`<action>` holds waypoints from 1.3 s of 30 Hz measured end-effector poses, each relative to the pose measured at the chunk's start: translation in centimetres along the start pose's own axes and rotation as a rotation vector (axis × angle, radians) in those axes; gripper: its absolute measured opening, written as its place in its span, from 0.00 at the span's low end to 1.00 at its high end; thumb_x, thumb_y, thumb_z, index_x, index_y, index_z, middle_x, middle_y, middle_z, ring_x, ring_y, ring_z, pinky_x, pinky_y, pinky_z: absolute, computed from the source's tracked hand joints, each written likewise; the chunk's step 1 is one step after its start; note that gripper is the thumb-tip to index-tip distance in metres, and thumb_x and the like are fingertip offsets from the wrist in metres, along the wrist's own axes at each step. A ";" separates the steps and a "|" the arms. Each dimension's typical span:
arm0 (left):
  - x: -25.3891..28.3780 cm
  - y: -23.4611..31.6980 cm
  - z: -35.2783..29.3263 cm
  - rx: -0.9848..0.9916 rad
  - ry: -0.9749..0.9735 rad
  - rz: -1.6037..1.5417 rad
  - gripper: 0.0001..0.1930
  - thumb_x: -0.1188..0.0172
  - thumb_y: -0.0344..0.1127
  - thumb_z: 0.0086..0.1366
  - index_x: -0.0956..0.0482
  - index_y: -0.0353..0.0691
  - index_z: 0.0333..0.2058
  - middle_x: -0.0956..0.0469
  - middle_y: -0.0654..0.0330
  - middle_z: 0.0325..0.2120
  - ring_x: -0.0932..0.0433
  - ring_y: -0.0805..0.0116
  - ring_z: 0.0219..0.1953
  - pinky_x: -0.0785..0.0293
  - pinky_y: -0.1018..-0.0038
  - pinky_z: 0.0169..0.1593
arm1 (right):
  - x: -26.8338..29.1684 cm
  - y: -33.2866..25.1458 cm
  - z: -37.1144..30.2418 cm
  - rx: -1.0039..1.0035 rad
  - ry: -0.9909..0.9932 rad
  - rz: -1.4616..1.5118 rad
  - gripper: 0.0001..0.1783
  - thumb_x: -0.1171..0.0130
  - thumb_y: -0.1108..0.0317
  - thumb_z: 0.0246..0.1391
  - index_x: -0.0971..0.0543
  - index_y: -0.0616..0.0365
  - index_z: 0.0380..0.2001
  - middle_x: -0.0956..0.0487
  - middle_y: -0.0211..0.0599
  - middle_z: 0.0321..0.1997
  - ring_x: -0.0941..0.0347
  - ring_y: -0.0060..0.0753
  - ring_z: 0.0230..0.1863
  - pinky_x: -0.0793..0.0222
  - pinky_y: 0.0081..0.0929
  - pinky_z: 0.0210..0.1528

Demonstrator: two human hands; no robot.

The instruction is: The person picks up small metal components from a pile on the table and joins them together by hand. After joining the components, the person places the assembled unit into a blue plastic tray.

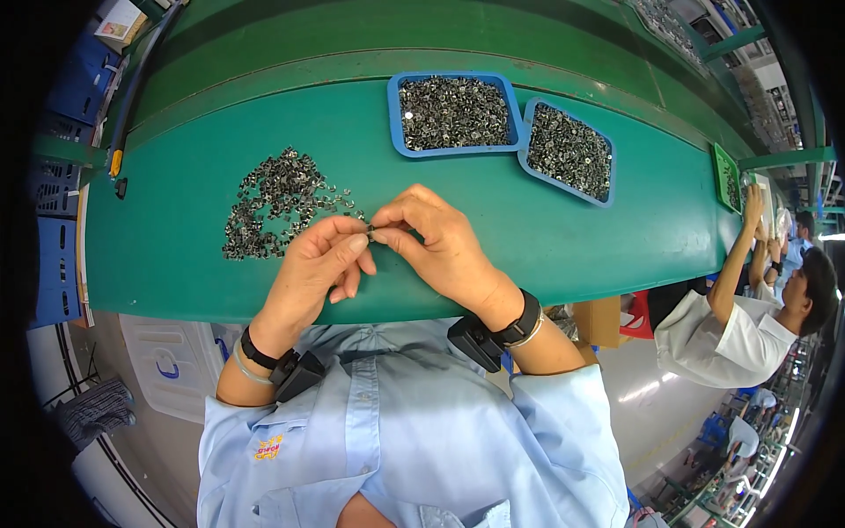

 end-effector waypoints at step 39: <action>0.3 -0.4 -1.5 -0.087 -0.103 -0.290 0.09 0.51 0.39 0.69 0.30 0.38 0.37 0.25 0.60 0.25 0.31 0.80 0.15 0.47 0.86 0.14 | -1.6 -3.2 -0.4 0.112 0.074 -0.102 0.09 0.37 0.76 0.47 0.24 0.57 0.34 0.24 0.35 0.31 0.26 0.32 0.31 0.30 0.26 0.33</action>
Point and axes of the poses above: each hand's wrist, its own z-axis towards the middle knuckle, its own x-axis out of the back of the hand, y = z × x, the point moved 1 cm from there along z, towards the middle knuckle
